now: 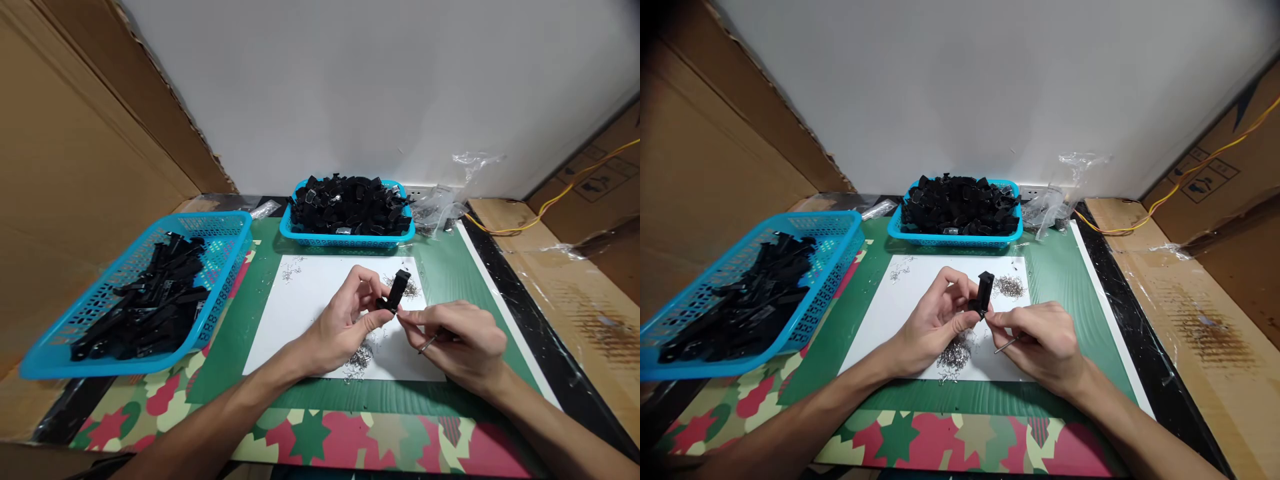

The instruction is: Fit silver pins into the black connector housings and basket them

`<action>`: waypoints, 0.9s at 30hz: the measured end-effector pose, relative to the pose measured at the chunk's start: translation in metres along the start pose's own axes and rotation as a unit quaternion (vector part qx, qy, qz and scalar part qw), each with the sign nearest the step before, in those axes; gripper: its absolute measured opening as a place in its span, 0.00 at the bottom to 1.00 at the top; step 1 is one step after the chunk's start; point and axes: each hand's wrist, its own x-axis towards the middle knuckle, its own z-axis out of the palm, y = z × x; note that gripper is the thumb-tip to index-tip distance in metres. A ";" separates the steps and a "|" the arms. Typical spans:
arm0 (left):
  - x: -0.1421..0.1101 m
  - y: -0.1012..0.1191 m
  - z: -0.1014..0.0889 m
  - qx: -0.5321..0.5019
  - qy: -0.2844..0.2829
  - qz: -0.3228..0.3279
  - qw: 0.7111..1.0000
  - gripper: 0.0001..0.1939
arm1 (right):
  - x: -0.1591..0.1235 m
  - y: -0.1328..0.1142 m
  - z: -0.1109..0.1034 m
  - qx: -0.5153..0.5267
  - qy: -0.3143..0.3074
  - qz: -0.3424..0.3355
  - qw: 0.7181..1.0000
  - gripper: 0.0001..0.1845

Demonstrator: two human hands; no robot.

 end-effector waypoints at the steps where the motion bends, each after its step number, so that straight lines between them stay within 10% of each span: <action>1: 0.000 -0.001 0.000 -0.003 0.001 0.004 1.000 0.12 | 0.001 0.001 0.000 0.007 -0.004 -0.007 1.000 0.06; 27: 0.003 0.004 0.002 -0.013 0.020 -0.017 1.000 0.17 | 0.007 0.002 -0.014 0.059 -0.108 0.024 0.992 0.06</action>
